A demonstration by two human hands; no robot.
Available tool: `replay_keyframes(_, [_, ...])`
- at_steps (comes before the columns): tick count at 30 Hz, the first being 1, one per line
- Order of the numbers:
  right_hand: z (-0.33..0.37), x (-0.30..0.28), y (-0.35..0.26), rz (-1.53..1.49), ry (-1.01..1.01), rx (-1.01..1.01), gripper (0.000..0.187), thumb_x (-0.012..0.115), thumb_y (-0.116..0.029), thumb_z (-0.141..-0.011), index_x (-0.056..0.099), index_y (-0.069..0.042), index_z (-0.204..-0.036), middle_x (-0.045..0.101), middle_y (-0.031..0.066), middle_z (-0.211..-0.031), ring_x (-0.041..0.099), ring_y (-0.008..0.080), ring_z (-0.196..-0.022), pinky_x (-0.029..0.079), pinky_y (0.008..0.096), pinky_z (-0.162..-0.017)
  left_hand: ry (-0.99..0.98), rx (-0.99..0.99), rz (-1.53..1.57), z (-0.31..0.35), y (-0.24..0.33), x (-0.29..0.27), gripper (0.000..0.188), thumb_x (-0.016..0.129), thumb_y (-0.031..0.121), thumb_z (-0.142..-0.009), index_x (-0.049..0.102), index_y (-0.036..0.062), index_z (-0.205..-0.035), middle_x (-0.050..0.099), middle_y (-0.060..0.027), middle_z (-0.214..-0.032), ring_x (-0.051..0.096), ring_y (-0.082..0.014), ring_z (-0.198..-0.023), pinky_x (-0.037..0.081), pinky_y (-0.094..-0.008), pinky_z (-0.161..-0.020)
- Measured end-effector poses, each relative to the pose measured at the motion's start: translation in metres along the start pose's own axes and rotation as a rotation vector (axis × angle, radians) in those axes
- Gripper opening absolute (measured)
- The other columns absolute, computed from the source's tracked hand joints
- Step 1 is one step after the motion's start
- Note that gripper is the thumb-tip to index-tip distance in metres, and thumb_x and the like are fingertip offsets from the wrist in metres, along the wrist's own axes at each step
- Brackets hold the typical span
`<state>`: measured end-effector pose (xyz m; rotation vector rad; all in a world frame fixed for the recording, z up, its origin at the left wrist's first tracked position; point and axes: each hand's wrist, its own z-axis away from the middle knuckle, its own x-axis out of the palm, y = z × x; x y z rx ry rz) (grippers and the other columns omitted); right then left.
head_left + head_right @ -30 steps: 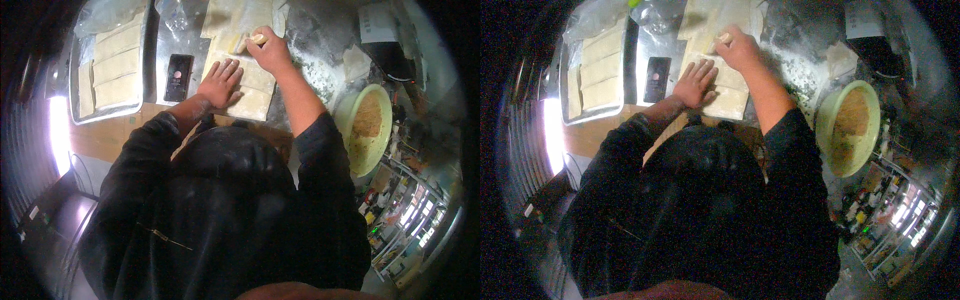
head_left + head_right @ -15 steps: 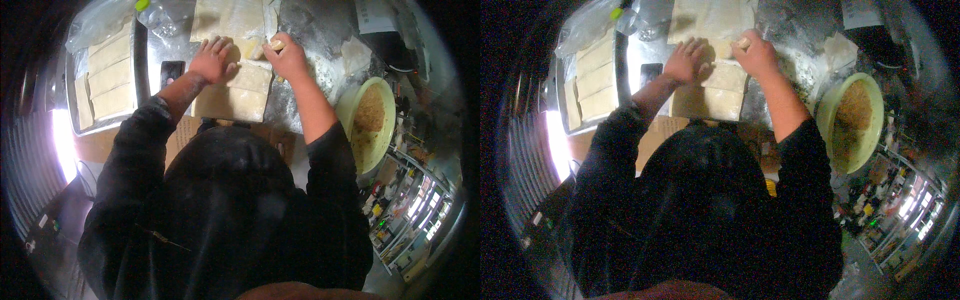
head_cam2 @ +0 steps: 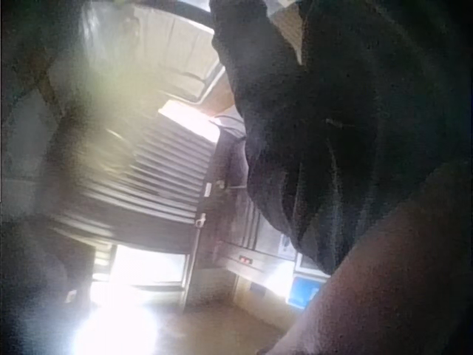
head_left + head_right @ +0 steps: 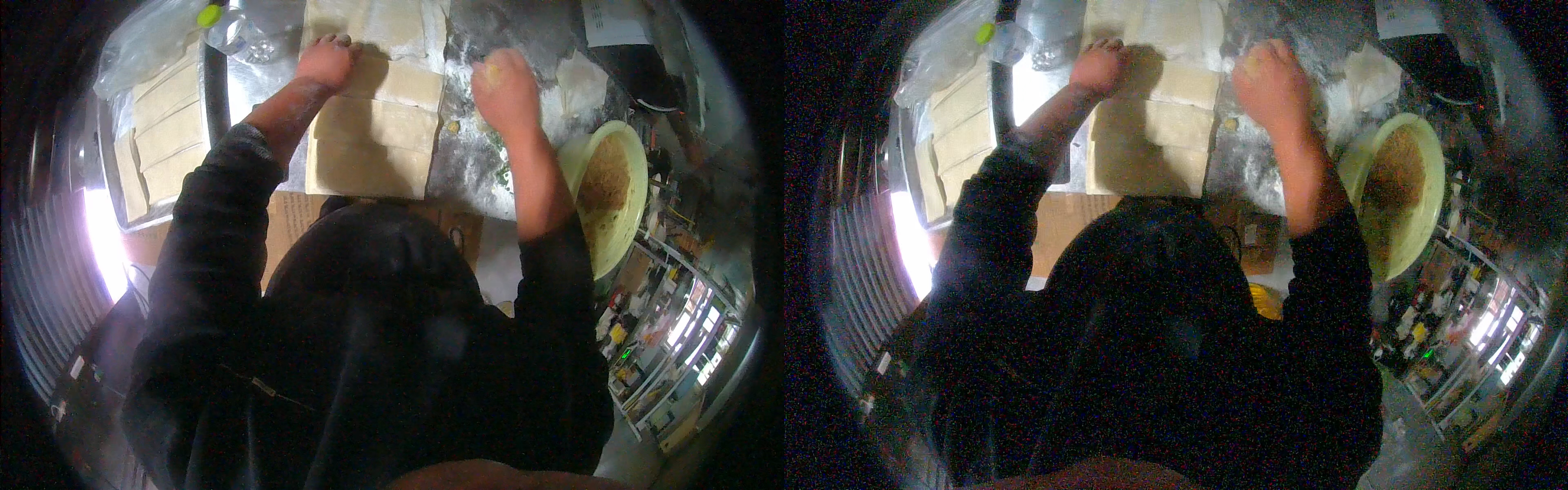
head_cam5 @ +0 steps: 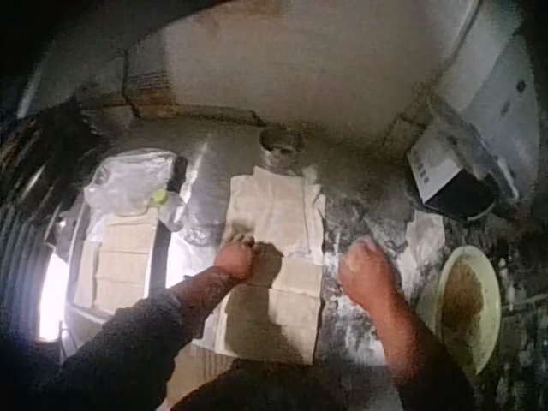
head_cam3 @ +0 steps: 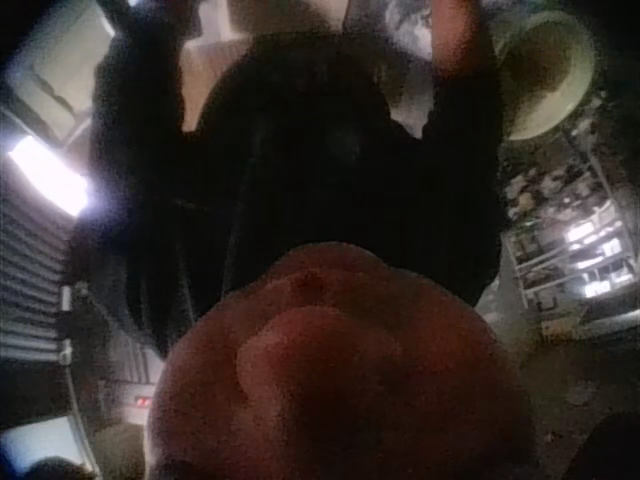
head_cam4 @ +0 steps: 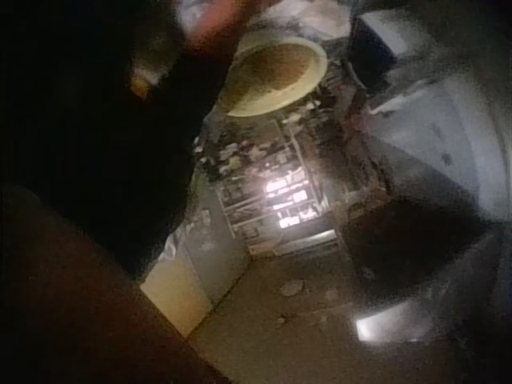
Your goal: The person places a filling mixture onto flat dough sheets, folds them into rectangular packets, and places them on a tray. The process is repeated multiple times with consistent hand movements.
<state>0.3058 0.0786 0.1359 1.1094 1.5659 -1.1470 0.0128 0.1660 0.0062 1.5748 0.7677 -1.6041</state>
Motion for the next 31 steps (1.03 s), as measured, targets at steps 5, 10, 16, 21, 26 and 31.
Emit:
replay_keyframes(5, [-0.009, 0.063, -0.016, 0.028, -0.346, 0.16, 0.036, 0.062, -0.017, -0.091, 0.064, -0.017, -0.126, 0.06, 0.0127, -0.125, 0.062, 0.0384, -0.113, 0.053, 0.0463, -0.095, 0.129, 0.062, 0.038, 0.014, 0.001, -0.015, 0.026, 0.057, 0.019, -0.092, 0.068, 0.0175, -0.115, 0.067, -0.0065, -0.113, 0.06, -0.0293, -0.115, 0.048, -0.0459, -0.098])
replay_keyframes(10, [-0.009, 0.102, -0.014, 0.008, -0.386, 0.058, 0.042, 0.062, -0.015, -0.09, 0.061, -0.021, -0.132, 0.059, 0.011, -0.127, 0.064, 0.0351, -0.112, 0.054, 0.047, -0.093, 0.218, 0.13, 0.16, 0.042, -0.002, -0.028, 0.016, 0.058, 0.017, -0.091, 0.065, 0.0148, -0.105, 0.068, -0.0077, -0.104, 0.064, -0.0306, -0.103, 0.049, -0.046, -0.09])
replay_keyframes(16, [0.043, 0.069, -0.022, -0.014, -0.438, 0.039, 0.023, 0.067, -0.016, -0.087, 0.064, -0.015, -0.11, 0.061, 0.009, -0.119, 0.066, 0.0364, -0.101, 0.054, 0.0493, -0.082, 0.154, 0.173, 0.256, 0.095, 0.0, -0.029, 0.017, 0.062, 0.016, -0.088, 0.063, 0.0139, -0.105, 0.067, -0.0088, -0.102, 0.065, -0.0316, -0.099, 0.049, -0.0461, -0.089])
replay_keyframes(21, [0.107, 0.076, -0.055, -0.015, -0.375, -0.006, 0.026, 0.07, -0.021, -0.084, 0.066, -0.02, -0.109, 0.062, 0.0041, -0.111, 0.068, 0.0342, -0.09, 0.056, 0.049, -0.072, 0.001, 0.277, 0.231, 0.139, 0.018, -0.025, 0.035, 0.067, 0.019, -0.082, 0.062, 0.0107, -0.115, 0.062, -0.0132, -0.122, 0.059, -0.0339, -0.117, 0.046, -0.0488, -0.097])
replay_keyframes(26, [0.126, 0.094, -0.053, -0.018, -0.335, 0.029, 0.023, 0.071, -0.021, -0.083, 0.068, -0.02, -0.106, 0.062, 0.0023, -0.109, 0.068, 0.0337, -0.083, 0.055, 0.0481, -0.068, 0.05, 0.376, 0.249, 0.106, 0.047, -0.015, 0.066, 0.072, 0.033, -0.082, 0.05, 0.0098, -0.14, 0.048, -0.0144, -0.149, 0.045, -0.0353, -0.138, 0.035, -0.0505, -0.113])
replay_keyframes(31, [0.13, 0.092, -0.042, -0.011, -0.438, -0.019, 0.023, 0.07, -0.022, -0.084, 0.068, -0.02, -0.107, 0.062, 0.0026, -0.11, 0.069, 0.033, -0.085, 0.056, 0.0485, -0.07, 0.039, 0.472, 0.348, 0.079, 0.076, 0.016, 0.098, 0.074, 0.053, -0.081, 0.03, 0.0119, -0.157, 0.027, -0.0137, -0.165, 0.028, -0.0368, -0.15, 0.021, -0.0542, -0.123])
